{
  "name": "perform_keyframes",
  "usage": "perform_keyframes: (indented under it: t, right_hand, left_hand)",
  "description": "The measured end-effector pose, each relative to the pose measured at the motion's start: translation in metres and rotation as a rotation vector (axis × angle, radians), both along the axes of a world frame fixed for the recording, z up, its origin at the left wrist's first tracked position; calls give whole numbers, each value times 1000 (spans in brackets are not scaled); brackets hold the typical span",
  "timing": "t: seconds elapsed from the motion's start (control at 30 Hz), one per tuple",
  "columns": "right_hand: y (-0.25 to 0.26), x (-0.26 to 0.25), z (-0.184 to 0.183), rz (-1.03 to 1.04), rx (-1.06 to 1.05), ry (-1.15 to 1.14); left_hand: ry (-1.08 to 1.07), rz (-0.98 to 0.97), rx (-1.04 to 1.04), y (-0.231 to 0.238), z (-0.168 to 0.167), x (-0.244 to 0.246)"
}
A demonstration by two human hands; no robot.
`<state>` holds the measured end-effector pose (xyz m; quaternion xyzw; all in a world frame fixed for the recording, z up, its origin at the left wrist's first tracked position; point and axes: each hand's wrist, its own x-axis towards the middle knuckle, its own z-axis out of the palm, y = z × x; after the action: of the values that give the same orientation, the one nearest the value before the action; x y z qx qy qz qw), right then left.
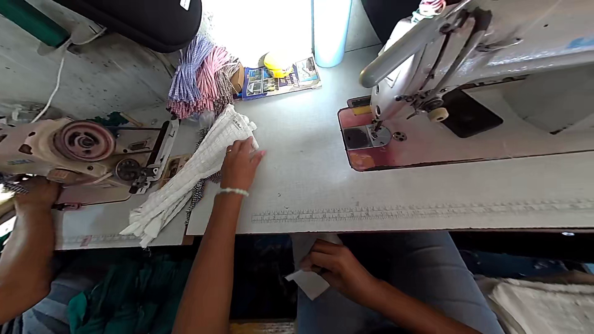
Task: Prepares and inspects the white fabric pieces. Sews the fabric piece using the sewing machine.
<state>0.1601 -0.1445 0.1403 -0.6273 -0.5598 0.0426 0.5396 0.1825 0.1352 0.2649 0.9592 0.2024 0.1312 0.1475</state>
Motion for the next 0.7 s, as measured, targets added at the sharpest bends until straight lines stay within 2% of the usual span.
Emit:
perform_keyframes:
  t: [0.13,0.3,0.4,0.53,0.6,0.7]
  right_hand:
    - [-39,9,19,-80,10,35]
    - [-78,27,43,-262,-18,16]
    - [-94,36,63,-361,11,227]
    - [-106,54,101,-475,121,578]
    - [-105,60,119,-468,226,598]
    - [-94,61,138,-369,310,461]
  left_hand:
    - [63,33,70,9,-2,28]
    - [233,189,51,9,29,22]
    - [89,211,51,-2,66,2]
    - [-130,162,-90,-36,110,-21]
    - [-250,106,-162,-61,122,-23]
    - [-392,-49,-304,-104,127,-16]
